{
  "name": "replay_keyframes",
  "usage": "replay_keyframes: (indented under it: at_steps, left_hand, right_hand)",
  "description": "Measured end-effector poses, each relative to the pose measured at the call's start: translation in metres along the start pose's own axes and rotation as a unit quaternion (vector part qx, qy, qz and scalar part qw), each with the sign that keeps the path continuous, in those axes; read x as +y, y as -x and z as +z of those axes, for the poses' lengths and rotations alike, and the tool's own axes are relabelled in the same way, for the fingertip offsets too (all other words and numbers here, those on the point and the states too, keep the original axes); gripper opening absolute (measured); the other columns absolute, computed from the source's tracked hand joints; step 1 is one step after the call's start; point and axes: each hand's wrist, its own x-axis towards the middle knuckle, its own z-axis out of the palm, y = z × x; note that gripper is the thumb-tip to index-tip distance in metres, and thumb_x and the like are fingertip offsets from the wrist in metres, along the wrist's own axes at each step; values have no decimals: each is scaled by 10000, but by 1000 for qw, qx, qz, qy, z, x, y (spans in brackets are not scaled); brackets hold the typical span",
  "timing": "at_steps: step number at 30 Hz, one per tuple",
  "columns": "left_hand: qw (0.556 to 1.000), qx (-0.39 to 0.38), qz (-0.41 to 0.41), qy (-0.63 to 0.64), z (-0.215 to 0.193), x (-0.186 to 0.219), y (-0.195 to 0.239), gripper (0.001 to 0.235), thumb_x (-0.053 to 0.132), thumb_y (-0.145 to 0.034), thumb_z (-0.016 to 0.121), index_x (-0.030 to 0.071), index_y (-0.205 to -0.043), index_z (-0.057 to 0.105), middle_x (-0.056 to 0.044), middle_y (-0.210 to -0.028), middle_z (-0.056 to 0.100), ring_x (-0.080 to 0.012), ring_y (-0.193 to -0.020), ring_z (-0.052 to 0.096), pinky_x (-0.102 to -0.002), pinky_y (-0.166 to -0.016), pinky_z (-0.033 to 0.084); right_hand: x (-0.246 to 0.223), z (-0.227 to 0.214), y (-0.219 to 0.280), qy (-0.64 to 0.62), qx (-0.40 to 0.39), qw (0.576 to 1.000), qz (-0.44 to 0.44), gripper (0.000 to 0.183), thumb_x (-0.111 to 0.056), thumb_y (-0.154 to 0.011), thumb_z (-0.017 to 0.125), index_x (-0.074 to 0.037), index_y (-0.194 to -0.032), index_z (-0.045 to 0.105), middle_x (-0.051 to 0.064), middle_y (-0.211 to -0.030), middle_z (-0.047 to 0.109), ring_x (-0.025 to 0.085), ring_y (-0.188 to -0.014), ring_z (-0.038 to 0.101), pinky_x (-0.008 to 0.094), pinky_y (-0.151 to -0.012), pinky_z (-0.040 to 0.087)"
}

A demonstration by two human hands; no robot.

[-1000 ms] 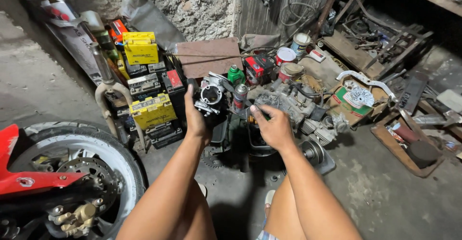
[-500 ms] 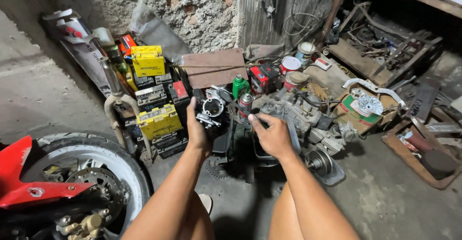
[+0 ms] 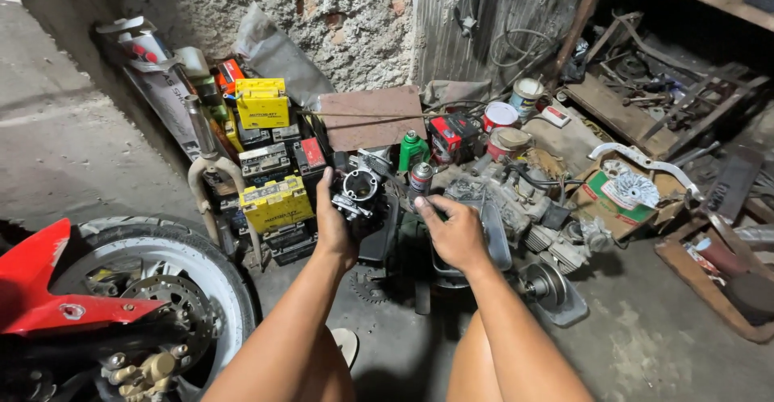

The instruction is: Reassembling and cleaning parts of a motorcycle carburetor using a small tool in a workshop environment.

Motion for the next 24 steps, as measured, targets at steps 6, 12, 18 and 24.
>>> replay_keyframes:
  at_steps: [6,12,18,24]
  left_hand:
    - [1000,9,4,-10,-8,2,-9,665,729,-778,612,175,-1138,691,-107,-978,755,-289,-817,730,-442,-718,624]
    - [1000,3,0,-19,-5,2,-4,640,707,-794,625,161,-1120,696,-118,-996,751,-293,-856,734,-472,-763,613]
    - [1000,8,-8,-15,-9,5,-5,694,767,-776,581,179,-1127,693,-106,-977,755,-294,-819,736,-468,-745,622]
    - [1000,-2,-10,-17,-1,6,5,667,723,-779,621,155,-1119,698,-129,-965,751,-311,-814,734,-496,-737,614]
  right_hand:
    - [6,4,-2,0,-4,1000,16,217,-390,-973,702,-222,-932,833,104,-859,785,337,-1003,734,463,-835,573]
    - [10,4,-2,0,-3,1000,11,222,-381,-974,697,-215,-920,833,118,-857,781,352,-1010,728,486,-826,566]
    - [13,5,-1,8,2,1000,17,246,-400,-975,692,-204,-930,833,133,-857,777,371,-1012,719,514,-824,560]
    - [19,5,-1,5,14,1000,16,231,-386,-972,701,-202,-920,832,136,-851,775,375,-996,725,508,-814,562]
